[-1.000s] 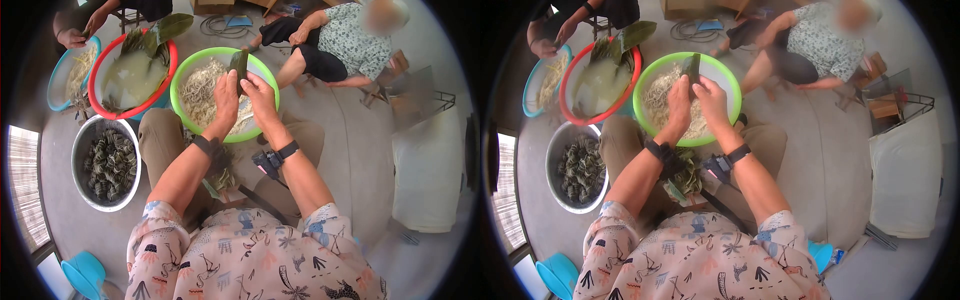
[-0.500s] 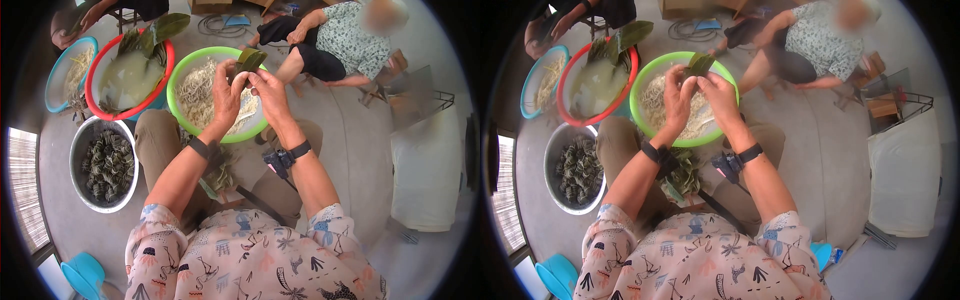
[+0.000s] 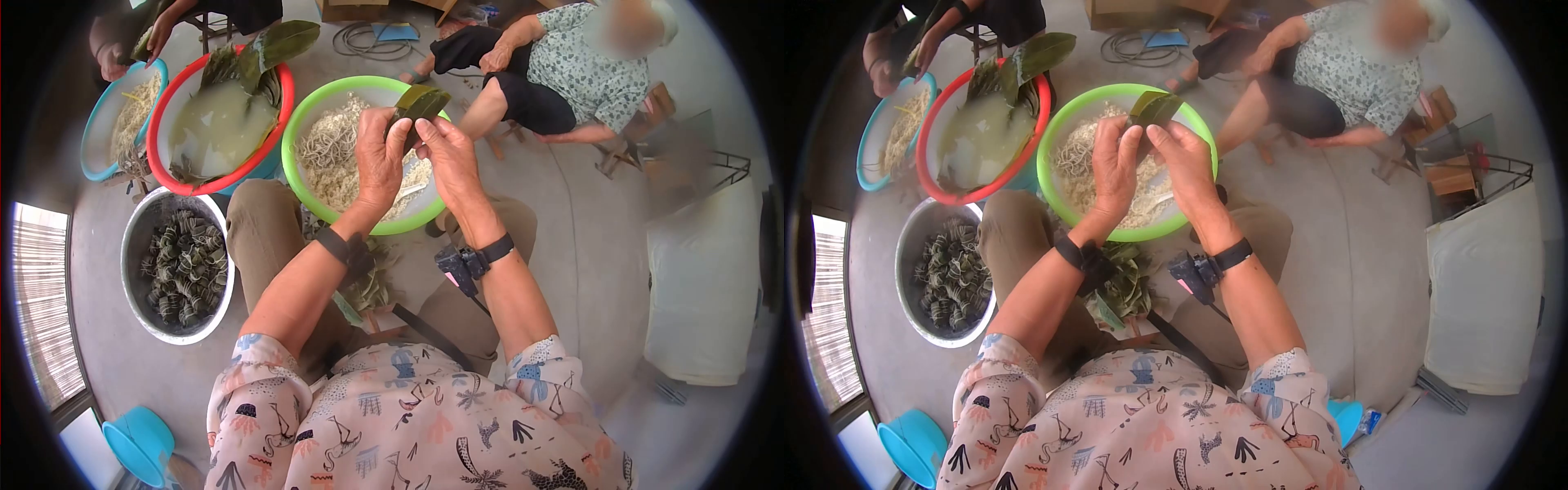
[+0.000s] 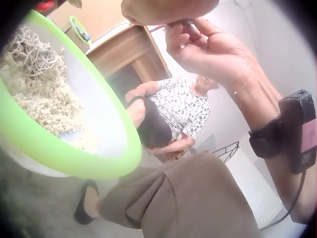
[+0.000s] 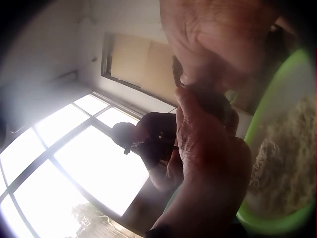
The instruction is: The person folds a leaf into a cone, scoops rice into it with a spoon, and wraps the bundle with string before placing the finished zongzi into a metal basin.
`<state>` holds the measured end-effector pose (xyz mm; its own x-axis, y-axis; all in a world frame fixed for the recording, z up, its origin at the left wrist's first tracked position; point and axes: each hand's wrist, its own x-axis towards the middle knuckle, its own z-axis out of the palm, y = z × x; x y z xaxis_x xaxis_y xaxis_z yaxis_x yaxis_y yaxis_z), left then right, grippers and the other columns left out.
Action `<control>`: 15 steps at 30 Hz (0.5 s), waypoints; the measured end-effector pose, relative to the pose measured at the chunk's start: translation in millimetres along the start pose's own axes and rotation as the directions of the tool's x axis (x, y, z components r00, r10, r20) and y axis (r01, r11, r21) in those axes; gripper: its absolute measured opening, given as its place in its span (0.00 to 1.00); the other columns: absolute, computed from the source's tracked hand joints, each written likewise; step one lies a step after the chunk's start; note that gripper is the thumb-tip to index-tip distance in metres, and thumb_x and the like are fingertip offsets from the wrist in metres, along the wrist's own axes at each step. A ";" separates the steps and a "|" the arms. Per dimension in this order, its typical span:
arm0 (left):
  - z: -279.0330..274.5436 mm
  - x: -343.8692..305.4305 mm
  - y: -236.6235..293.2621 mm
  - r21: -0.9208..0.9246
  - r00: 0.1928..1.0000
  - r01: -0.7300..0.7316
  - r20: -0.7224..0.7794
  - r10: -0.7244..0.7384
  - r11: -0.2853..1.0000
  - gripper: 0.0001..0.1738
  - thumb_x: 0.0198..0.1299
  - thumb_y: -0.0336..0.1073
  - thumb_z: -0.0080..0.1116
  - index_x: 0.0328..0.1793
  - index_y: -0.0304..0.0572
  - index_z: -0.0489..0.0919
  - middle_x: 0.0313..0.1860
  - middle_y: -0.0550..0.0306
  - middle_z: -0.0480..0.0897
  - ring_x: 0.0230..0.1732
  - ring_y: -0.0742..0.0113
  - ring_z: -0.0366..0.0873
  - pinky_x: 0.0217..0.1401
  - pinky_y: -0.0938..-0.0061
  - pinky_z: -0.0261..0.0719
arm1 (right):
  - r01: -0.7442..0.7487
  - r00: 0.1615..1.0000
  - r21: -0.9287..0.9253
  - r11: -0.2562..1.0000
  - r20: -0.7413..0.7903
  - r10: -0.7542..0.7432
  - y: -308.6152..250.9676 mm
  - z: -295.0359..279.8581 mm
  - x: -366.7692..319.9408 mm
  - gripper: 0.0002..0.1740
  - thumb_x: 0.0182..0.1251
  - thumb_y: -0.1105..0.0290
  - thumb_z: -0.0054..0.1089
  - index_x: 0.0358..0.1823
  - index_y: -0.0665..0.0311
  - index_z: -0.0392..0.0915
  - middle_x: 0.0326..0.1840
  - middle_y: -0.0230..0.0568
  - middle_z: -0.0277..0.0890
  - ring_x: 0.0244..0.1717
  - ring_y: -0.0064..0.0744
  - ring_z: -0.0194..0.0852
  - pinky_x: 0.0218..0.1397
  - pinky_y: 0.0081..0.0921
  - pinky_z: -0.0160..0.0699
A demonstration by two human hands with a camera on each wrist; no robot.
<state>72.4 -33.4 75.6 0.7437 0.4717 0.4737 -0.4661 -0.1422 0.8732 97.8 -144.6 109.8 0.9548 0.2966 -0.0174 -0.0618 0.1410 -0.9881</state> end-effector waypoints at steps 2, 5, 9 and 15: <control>3.0 -2.7 -3.4 -0.012 0.999 0.037 0.013 -0.037 0.999 0.09 0.64 0.33 0.56 0.42 0.34 0.74 0.40 0.51 0.71 0.42 0.58 0.71 0.48 0.68 0.71 | 0.006 1.000 0.041 0.999 -0.011 -0.005 1.6 -3.4 -1.8 0.15 0.69 0.67 0.59 0.52 0.68 0.78 0.42 0.28 0.78 0.42 0.17 0.71 0.45 0.18 0.69; -0.7 -5.1 -25.6 0.057 0.994 -0.032 0.111 0.026 0.998 0.07 0.61 0.31 0.55 0.41 0.35 0.74 0.39 0.50 0.71 0.43 0.55 0.70 0.48 0.66 0.71 | -0.016 0.999 0.126 0.992 -0.026 0.019 7.5 -4.3 -2.1 0.13 0.68 0.68 0.60 0.49 0.67 0.78 0.44 0.32 0.79 0.46 0.23 0.77 0.51 0.24 0.77; 3.2 -11.7 -25.8 -0.024 1.000 0.019 0.024 -0.018 1.000 0.08 0.64 0.34 0.52 0.41 0.36 0.75 0.40 0.48 0.71 0.46 0.51 0.70 0.50 0.62 0.70 | -0.021 1.000 0.128 0.992 -0.011 0.023 17.8 -11.8 0.0 0.08 0.68 0.70 0.59 0.46 0.63 0.76 0.45 0.34 0.78 0.46 0.24 0.77 0.49 0.25 0.78; -12.0 -14.2 -2.6 0.004 1.000 0.008 0.003 -0.008 1.000 0.11 0.68 0.36 0.50 0.43 0.33 0.73 0.39 0.48 0.69 0.41 0.53 0.70 0.46 0.65 0.70 | -0.040 0.997 0.135 0.990 0.072 0.030 19.4 1.1 -8.1 0.13 0.72 0.63 0.56 0.53 0.57 0.75 0.39 0.20 0.73 0.33 0.11 0.61 0.33 0.15 0.57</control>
<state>57.3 -29.3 65.1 0.7487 0.4701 0.4673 -0.4585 -0.1419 0.8773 88.6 -143.2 90.9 0.9291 0.3680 -0.0364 -0.1387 0.2555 -0.9568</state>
